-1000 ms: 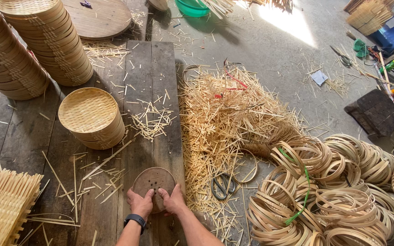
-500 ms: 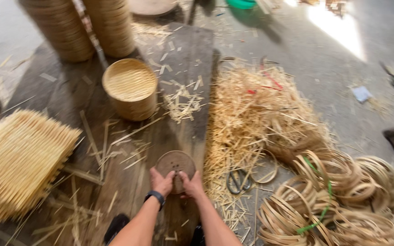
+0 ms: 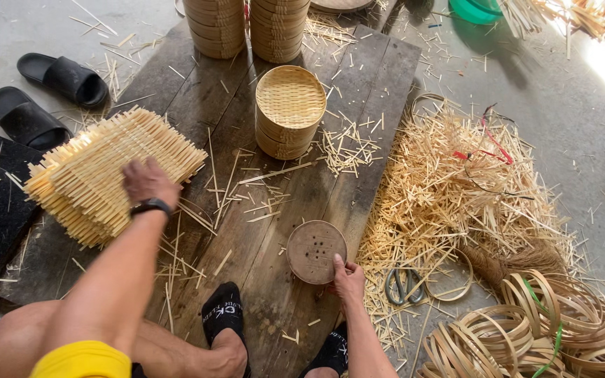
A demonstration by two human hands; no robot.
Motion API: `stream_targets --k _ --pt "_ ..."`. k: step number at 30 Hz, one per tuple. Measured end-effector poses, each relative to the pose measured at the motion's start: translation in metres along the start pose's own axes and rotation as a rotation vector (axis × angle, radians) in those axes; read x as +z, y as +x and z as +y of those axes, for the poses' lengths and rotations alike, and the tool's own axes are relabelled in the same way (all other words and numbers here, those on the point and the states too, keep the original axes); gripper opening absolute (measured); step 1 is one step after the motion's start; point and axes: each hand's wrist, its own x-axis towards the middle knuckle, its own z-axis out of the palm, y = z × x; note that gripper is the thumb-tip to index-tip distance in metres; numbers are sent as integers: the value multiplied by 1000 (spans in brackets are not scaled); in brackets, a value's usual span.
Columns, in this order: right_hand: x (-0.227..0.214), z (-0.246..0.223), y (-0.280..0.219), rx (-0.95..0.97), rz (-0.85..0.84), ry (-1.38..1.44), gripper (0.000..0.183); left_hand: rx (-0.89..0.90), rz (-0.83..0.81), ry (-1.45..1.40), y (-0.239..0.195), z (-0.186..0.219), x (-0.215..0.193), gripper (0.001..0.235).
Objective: The person sits on the floor and repeatedly places a circular bamboo frame onto a flat woven bamboo mat, then uses shears to trim the excess mat around the frame. The trimmed circular pieces are stacked into a growing pile.
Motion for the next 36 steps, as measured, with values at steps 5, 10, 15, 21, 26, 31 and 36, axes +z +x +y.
stream_targets --k 5,10,15,21,26,31,36 --pt "-8 1 -2 85 -40 159 54 -60 -247 -186 9 -50 -18 62" --pt "-11 5 -4 86 -49 255 45 115 -230 -18 6 -63 -22 56" --pt "-14 16 -5 105 -59 277 38 97 -346 43 8 -74 -20 49" --pt "-23 28 1 101 -82 347 35 80 -275 -126 18 -84 1 48" --pt "-23 35 4 126 -77 367 32 -180 -201 -60 15 -96 -16 73" --pt "-34 26 -2 105 -51 368 28 -749 -114 -490 2 -120 -25 134" --pt "-32 -27 -13 -570 461 75 24 -616 -49 -730 25 -163 9 141"
